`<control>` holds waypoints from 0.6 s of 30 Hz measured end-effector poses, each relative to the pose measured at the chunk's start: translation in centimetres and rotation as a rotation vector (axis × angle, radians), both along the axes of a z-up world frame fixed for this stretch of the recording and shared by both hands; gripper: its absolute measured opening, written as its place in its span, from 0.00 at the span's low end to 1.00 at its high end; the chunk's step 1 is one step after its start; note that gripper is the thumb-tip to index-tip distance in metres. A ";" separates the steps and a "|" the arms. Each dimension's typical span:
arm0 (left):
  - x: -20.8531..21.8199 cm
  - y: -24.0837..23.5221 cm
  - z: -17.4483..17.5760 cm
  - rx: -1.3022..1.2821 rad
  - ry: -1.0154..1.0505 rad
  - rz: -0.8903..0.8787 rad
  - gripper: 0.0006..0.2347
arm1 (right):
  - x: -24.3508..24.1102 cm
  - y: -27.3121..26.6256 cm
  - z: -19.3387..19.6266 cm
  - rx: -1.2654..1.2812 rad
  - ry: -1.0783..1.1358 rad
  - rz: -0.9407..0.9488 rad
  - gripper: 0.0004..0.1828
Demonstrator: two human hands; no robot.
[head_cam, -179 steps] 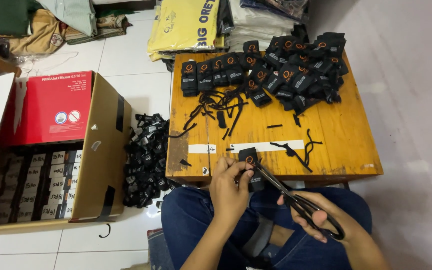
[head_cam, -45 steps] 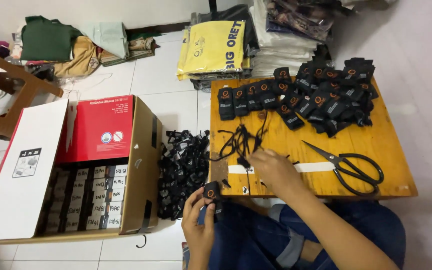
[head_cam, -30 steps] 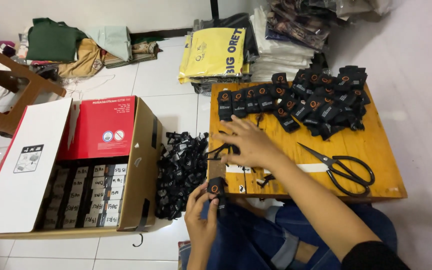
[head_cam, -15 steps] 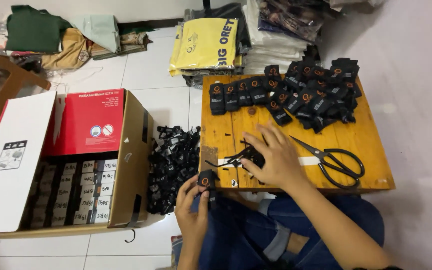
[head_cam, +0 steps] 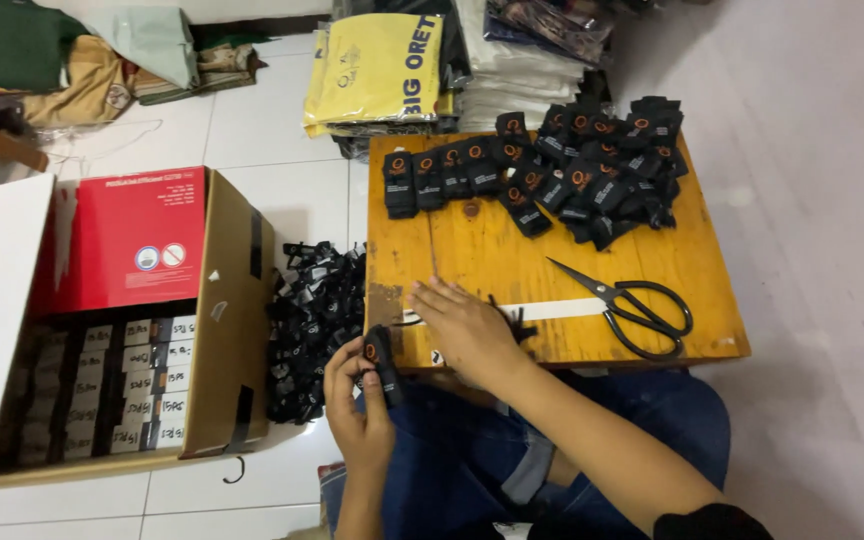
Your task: The person sits on the floor and uses scissors to trim the drawstrings on small black pouches. They then place the pouches into a clear plastic bag, arranging them inside before sealing the bag.
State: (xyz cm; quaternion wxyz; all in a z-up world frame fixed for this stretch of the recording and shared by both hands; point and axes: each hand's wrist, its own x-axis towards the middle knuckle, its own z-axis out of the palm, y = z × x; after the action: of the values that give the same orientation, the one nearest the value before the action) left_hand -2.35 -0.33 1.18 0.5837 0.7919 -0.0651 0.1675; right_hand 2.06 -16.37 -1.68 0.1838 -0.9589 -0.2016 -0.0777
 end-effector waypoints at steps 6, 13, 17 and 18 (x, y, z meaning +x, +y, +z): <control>0.7 -0.4 0.8 0.050 -0.064 -0.024 0.07 | -1.1 -2.1 8.4 -0.276 0.434 -0.013 0.24; 1.8 -0.6 1.1 0.108 -0.086 -0.090 0.05 | -4.5 -6.2 2.8 -0.176 0.055 0.158 0.41; 3.2 -2.1 0.6 0.116 -0.157 -0.092 0.03 | -6.6 -4.8 -1.8 -0.067 -0.388 0.013 0.20; 3.7 -2.7 0.5 0.111 -0.227 -0.101 0.01 | -7.2 -4.5 -3.5 0.045 -0.613 -0.050 0.14</control>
State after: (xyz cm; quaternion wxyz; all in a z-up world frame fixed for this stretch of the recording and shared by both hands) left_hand 1.37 -2.98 1.65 0.5357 0.7945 -0.1797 0.2226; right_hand -5.11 -20.89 -5.16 0.1337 -0.8910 -0.2223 -0.3725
